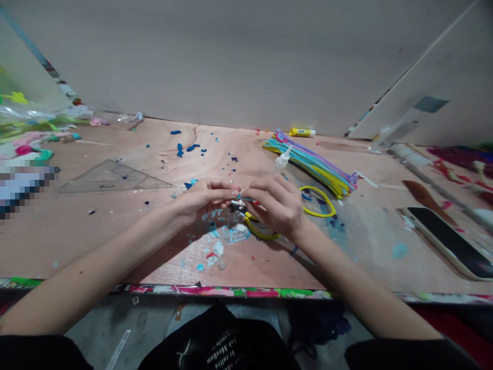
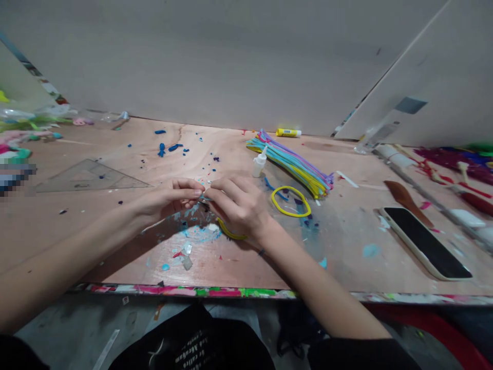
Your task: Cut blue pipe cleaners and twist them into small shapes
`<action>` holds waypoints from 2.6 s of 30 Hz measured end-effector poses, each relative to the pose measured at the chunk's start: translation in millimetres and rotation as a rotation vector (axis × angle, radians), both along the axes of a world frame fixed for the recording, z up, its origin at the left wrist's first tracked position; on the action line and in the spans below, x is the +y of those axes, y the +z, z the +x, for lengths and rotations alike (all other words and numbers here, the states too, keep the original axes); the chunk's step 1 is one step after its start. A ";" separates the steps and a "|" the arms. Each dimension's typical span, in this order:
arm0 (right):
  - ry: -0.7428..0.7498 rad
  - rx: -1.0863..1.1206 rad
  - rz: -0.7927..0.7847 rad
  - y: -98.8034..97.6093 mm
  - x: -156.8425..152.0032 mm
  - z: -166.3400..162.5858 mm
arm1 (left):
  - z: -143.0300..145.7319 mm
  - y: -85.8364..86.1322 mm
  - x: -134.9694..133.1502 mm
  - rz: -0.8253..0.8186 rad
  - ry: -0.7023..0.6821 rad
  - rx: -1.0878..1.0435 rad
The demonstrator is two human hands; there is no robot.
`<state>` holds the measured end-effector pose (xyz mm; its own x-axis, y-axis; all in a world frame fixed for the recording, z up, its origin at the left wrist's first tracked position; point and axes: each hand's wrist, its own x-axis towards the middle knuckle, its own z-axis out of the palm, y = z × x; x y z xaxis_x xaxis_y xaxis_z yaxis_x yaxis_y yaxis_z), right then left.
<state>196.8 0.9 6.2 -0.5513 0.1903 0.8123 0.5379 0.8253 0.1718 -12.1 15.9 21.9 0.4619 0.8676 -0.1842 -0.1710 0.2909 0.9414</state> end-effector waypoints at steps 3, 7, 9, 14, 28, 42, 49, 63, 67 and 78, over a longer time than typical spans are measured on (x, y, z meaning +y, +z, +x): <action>-0.025 0.140 -0.112 0.2 -5.2 -8.7 | 3.1 0.9 -5.4 0.044 0.080 -0.041; -0.043 0.363 -0.297 2.5 -12.7 -20.7 | 5.3 -2.3 -9.3 0.196 0.156 -0.058; -0.044 0.448 -0.413 4.4 -16.1 -25.5 | 5.2 -3.7 -9.2 0.299 0.178 -0.033; -0.038 0.642 -0.799 9.3 -21.1 -32.8 | 4.7 0.0 -9.5 0.598 0.273 0.122; 0.260 0.828 -1.874 6.3 -8.5 -20.8 | -8.4 12.5 -6.2 1.281 0.094 0.439; 0.017 0.250 -0.693 14.1 -1.8 -6.0 | -10.3 12.2 4.4 0.567 0.016 0.427; 0.001 0.251 -0.718 6.2 -4.5 -13.0 | -3.3 4.6 -0.5 0.441 -0.001 0.248; -0.041 0.326 -0.718 2.9 -2.5 -16.5 | 3.5 -6.0 -2.8 0.494 0.102 0.301; 0.029 0.449 -0.907 1.8 -0.4 -18.1 | 4.0 -7.9 -3.8 0.448 0.105 0.273; 0.233 0.728 -1.375 2.3 2.4 -15.9 | 1.0 -13.8 1.8 0.189 -0.026 0.088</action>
<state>180.9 3.2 8.5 -0.2559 0.9480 0.1891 0.0108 0.1984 -0.9801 -11.2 17.7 8.1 0.4739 0.8785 -0.0605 -0.0799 0.1114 0.9906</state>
